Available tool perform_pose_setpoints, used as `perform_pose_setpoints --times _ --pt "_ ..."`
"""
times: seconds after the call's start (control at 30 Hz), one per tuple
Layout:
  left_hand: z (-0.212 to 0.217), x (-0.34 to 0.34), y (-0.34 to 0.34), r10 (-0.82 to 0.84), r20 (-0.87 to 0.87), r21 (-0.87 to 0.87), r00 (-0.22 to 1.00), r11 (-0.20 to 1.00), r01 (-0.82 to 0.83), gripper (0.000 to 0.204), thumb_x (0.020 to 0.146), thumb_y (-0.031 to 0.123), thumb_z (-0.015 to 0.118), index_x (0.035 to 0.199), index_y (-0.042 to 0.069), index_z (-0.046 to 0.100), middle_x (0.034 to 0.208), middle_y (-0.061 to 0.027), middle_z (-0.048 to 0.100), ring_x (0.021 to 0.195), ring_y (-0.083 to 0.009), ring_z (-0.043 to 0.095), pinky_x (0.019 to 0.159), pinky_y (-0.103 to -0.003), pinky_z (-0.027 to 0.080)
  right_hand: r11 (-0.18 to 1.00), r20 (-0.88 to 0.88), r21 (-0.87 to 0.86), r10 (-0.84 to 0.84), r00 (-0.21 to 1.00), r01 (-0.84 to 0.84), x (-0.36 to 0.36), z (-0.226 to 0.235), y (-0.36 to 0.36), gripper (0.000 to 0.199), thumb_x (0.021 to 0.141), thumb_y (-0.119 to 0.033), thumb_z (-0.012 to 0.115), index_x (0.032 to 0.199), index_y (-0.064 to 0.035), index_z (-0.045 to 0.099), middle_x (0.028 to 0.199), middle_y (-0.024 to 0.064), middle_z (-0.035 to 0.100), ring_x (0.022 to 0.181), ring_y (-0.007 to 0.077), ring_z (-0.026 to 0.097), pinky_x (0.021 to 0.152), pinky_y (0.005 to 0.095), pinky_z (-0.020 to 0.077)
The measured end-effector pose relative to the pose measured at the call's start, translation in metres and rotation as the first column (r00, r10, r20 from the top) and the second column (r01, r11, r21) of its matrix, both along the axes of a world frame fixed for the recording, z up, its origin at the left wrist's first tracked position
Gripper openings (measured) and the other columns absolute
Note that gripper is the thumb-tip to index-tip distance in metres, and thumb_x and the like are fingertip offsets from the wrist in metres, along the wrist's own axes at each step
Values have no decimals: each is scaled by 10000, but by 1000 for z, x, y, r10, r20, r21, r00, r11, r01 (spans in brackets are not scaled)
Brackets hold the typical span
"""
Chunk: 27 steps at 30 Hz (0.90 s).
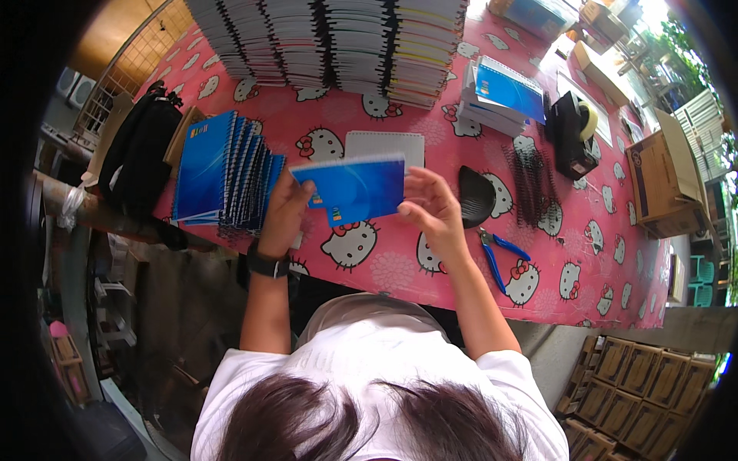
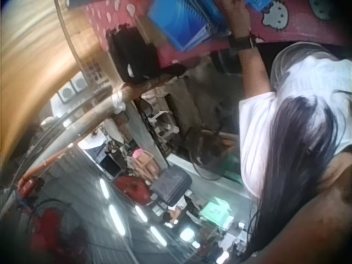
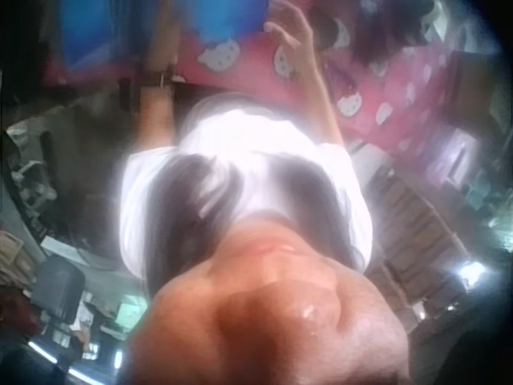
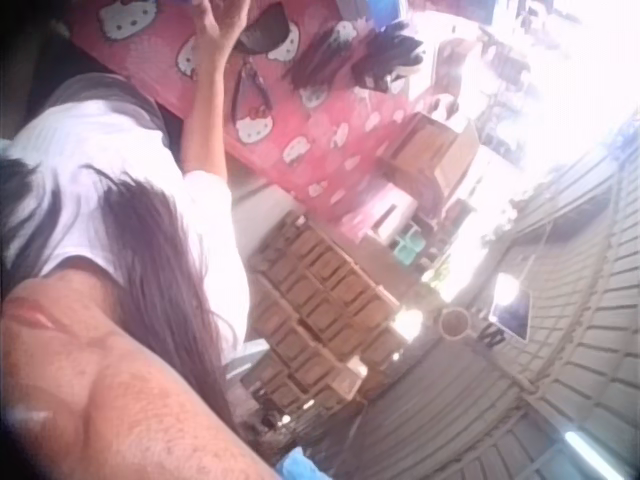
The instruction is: The person performs spiral binding on notebooks by picking up a notebook, manually threading a plastic spiral coil through the holes, and using pliers to trim and crimp the ends before stacking it.
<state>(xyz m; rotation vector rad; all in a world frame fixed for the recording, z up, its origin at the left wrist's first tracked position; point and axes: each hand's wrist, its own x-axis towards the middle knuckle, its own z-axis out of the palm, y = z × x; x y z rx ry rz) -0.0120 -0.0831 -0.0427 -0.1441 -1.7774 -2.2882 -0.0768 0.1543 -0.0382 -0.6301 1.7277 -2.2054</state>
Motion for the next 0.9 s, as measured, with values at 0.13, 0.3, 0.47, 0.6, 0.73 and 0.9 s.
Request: perform_pose_setpoints --times 0.13,0.3,0.47,0.6,0.73,0.9 --pt "-6 17 14 -53 30 10 998 999 53 241 953 138 550 1171 47 500 1116 -62 567 1065 -132 527 934 -288 419 985 -64 167 42 997 -31 8 -7 0 229 823 42 669 1033 -7 593 935 -18 598 894 83 529 838 238 425" --pt "-22 38 39 80 75 17 994 997 -81 379 796 -33 528 1164 51 488 1141 -97 550 1062 -158 523 955 -319 418 997 42 70 -14 999 11 28 -8 -3 333 729 117 558 1039 -4 552 939 45 631 938 118 575 844 251 438" --pt "0 43 77 432 -309 -572 847 627 -529 484 794 -22 549 1265 71 488 1207 -131 556 1129 -221 519 1056 -448 325 978 -129 206 63 990 -35 26 -32 3 340 705 128 517 1014 -13 539 1057 105 627 931 152 598 795 276 471" --pt "9 35 89 227 -498 -767 837 336 -547 421 745 13 675 1138 160 644 1131 -8 613 998 -187 591 1015 -444 289 893 -313 449 117 943 38 22 -13 8 393 682 97 576 1059 -12 561 985 112 630 917 148 593 768 272 474" --pt "5 26 77 120 -467 -804 876 356 -477 330 723 34 709 1021 176 718 1012 28 656 924 -155 600 878 -366 359 866 -295 500 205 933 -32 -30 33 52 336 707 81 598 1029 -6 645 937 87 633 897 181 615 813 291 486" --pt "9 20 85 63 -480 -783 875 419 -460 333 704 35 729 1009 169 717 984 24 656 888 -160 595 810 -338 366 339 -642 661 -207 738 670 -125 6 139 172 762 -139 696 916 -64 709 937 126 647 879 297 624 811 387 504"
